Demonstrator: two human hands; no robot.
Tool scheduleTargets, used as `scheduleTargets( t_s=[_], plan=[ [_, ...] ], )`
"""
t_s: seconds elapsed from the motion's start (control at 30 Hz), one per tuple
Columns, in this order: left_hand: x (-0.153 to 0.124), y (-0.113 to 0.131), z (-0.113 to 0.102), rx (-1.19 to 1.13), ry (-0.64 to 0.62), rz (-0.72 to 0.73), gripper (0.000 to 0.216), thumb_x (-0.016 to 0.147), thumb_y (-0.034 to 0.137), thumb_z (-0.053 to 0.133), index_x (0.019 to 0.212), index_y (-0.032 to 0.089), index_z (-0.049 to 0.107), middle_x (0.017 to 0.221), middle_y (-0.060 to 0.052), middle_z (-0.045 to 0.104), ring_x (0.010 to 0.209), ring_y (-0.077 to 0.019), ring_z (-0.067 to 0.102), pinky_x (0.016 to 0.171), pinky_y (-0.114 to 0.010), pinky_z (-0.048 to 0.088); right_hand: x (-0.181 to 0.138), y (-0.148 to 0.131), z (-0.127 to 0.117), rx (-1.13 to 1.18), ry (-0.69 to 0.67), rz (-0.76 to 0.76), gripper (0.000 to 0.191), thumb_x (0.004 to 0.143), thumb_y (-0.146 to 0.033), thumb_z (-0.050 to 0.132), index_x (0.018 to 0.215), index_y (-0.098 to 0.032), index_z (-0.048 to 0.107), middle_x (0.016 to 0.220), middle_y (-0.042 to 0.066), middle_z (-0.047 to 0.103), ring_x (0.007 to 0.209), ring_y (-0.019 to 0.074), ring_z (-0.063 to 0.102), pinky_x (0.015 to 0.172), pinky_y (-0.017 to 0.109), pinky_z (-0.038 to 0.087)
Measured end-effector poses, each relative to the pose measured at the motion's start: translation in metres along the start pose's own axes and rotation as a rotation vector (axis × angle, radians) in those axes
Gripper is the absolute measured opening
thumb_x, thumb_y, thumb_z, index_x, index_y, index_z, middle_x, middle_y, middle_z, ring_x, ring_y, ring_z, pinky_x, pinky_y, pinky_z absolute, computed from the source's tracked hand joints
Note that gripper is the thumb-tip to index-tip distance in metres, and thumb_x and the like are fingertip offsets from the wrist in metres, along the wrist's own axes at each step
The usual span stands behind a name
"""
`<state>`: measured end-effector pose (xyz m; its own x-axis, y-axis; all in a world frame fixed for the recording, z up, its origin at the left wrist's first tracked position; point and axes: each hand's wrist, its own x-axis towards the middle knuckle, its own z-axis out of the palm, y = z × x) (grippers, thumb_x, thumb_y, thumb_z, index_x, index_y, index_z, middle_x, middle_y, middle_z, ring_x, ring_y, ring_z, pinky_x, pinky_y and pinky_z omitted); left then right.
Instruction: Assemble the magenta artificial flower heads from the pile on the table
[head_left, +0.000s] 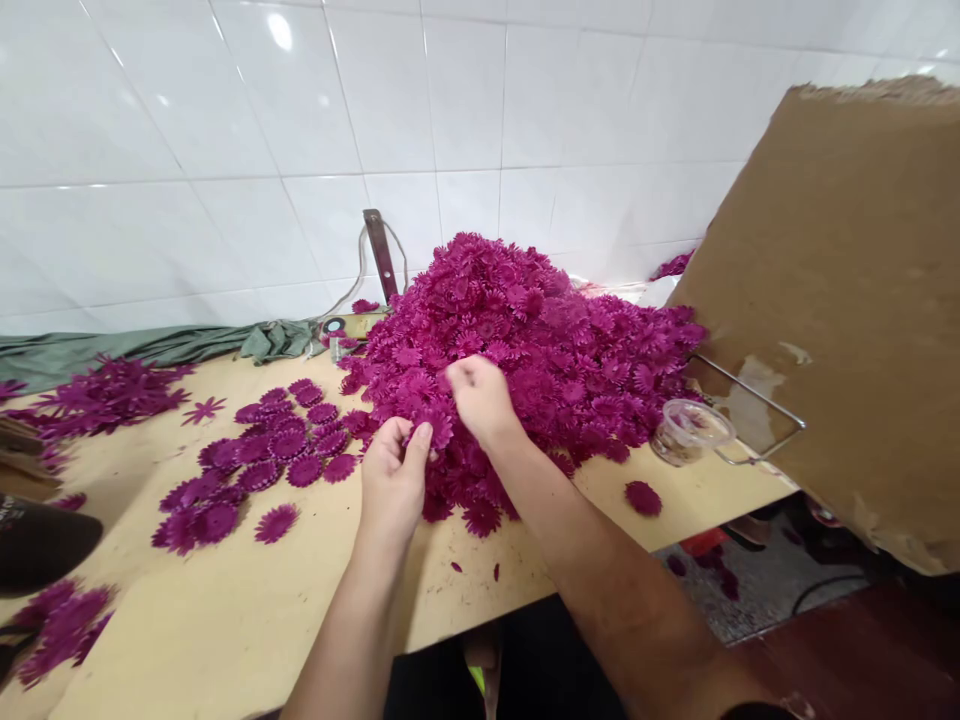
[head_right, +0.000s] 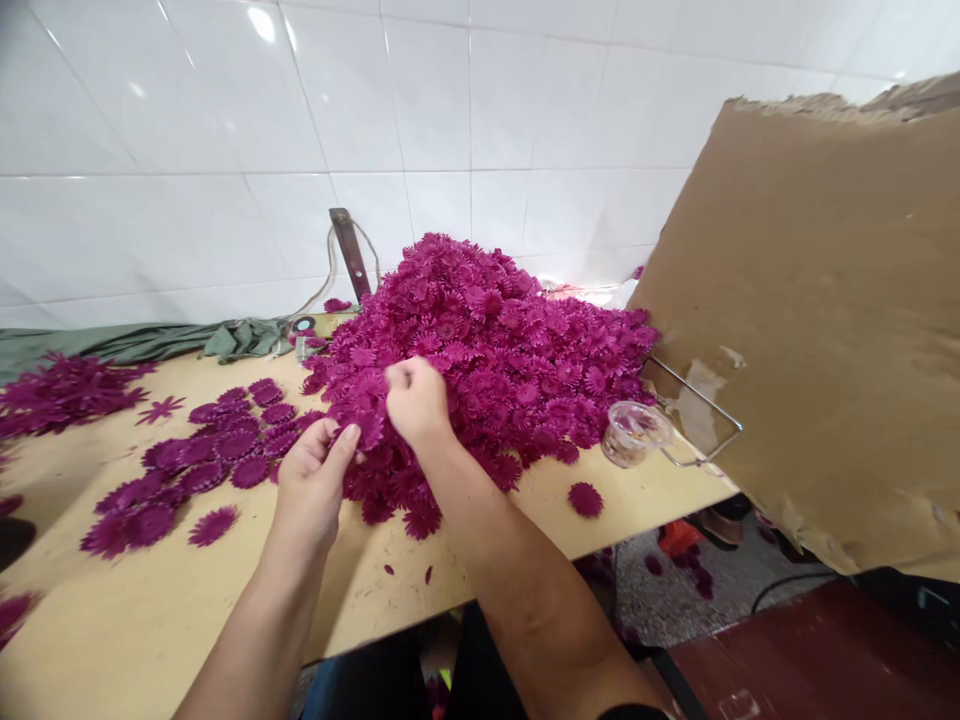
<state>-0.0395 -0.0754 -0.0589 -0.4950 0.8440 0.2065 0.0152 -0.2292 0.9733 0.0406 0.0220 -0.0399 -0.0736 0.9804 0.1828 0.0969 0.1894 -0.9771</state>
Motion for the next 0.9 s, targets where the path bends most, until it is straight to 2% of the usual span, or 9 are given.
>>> scheduleTargets(
  t_s=[0.07, 0.1, 0.2, 0.3, 0.43, 0.53, 0.6, 0.7, 0.9],
  plan=[
    [-0.002, 0.001, -0.005, -0.002, -0.016, -0.027, 0.032, 0.06, 0.04, 0.069, 0.056, 0.019, 0.045, 0.048, 0.007, 0.045, 0.047, -0.0072, 0.041, 0.049, -0.02, 0.034, 0.003, -0.004, -0.01, 0.019, 0.046, 0.032, 0.013, 0.074, -0.015, 0.049, 0.062, -0.018, 0.047, 0.051, -0.006, 0.046, 0.052, 0.0084, 0.045, 0.055, 0.022, 0.038],
    [-0.003, 0.002, -0.008, -0.01, -0.02, -0.055, 0.034, 0.058, 0.042, 0.07, 0.056, 0.019, 0.045, 0.048, 0.007, 0.045, 0.047, -0.0072, 0.041, 0.049, -0.02, 0.035, 0.003, -0.006, -0.016, 0.045, 0.02, 0.066, 0.014, 0.075, -0.014, 0.048, 0.062, -0.018, 0.046, 0.049, -0.007, 0.044, 0.049, 0.0077, 0.045, 0.053, 0.021, 0.037],
    [-0.001, 0.002, -0.012, -0.064, -0.029, -0.128, 0.038, 0.051, 0.046, 0.074, 0.059, 0.018, 0.05, 0.051, 0.006, 0.05, 0.049, -0.0079, 0.045, 0.05, -0.02, 0.038, -0.006, -0.011, -0.024, 0.181, -0.129, 0.188, 0.016, 0.079, -0.008, 0.044, 0.065, -0.017, 0.044, 0.047, -0.008, 0.045, 0.045, 0.0057, 0.046, 0.048, 0.018, 0.035],
    [0.0, 0.004, -0.01, -0.085, -0.062, -0.103, 0.038, 0.051, 0.046, 0.074, 0.066, 0.017, 0.057, 0.059, 0.004, 0.056, 0.055, -0.0091, 0.049, 0.055, -0.021, 0.041, -0.02, -0.011, -0.021, 0.322, -0.257, 0.31, 0.018, 0.083, -0.009, 0.042, 0.067, -0.016, 0.046, 0.047, -0.008, 0.045, 0.043, 0.0045, 0.046, 0.047, 0.017, 0.036],
    [0.0, 0.006, -0.005, -0.052, -0.091, -0.067, 0.033, 0.055, 0.044, 0.073, 0.067, 0.017, 0.059, 0.059, 0.003, 0.057, 0.057, -0.0104, 0.05, 0.058, -0.022, 0.042, -0.034, -0.008, -0.014, 0.481, -0.398, 0.394, 0.021, 0.085, -0.027, 0.047, 0.067, -0.016, 0.05, 0.053, -0.005, 0.05, 0.046, 0.0052, 0.046, 0.049, 0.018, 0.039],
    [0.002, 0.005, -0.004, -0.007, -0.113, -0.076, 0.033, 0.056, 0.044, 0.071, 0.068, 0.016, 0.059, 0.059, 0.002, 0.057, 0.057, -0.0113, 0.051, 0.058, -0.023, 0.043, -0.039, -0.006, -0.013, 0.492, -0.463, 0.396, 0.03, 0.083, -0.043, 0.049, 0.068, -0.017, 0.051, 0.054, -0.004, 0.051, 0.047, 0.0056, 0.046, 0.05, 0.02, 0.041],
    [0.003, 0.004, -0.004, 0.033, -0.13, -0.079, 0.032, 0.056, 0.044, 0.071, 0.066, 0.016, 0.059, 0.057, 0.003, 0.056, 0.055, -0.0107, 0.049, 0.055, -0.023, 0.041, -0.039, -0.004, -0.014, 0.466, -0.468, 0.378, 0.03, 0.077, -0.044, 0.057, 0.066, -0.017, 0.05, 0.053, -0.006, 0.049, 0.046, 0.005, 0.045, 0.049, 0.019, 0.04],
    [0.005, 0.003, -0.006, 0.047, -0.143, -0.086, 0.033, 0.054, 0.044, 0.072, 0.063, 0.015, 0.058, 0.055, 0.004, 0.053, 0.053, -0.0091, 0.045, 0.052, -0.021, 0.038, -0.036, -0.002, -0.016, 0.473, -0.419, 0.341, 0.025, 0.067, -0.034, 0.068, 0.064, -0.016, 0.05, 0.052, -0.008, 0.048, 0.045, 0.0038, 0.042, 0.048, 0.018, 0.037],
    [0.005, 0.003, -0.014, 0.014, -0.104, -0.045, 0.029, 0.055, 0.041, 0.073, 0.064, 0.016, 0.061, 0.058, 0.002, 0.057, 0.054, -0.0097, 0.048, 0.053, -0.022, 0.04, -0.026, 0.003, -0.02, 0.385, -0.305, 0.248, 0.028, 0.062, -0.034, 0.068, 0.057, -0.016, 0.047, 0.045, -0.008, 0.046, 0.043, 0.0036, 0.038, 0.047, 0.019, 0.03]
  ],
)
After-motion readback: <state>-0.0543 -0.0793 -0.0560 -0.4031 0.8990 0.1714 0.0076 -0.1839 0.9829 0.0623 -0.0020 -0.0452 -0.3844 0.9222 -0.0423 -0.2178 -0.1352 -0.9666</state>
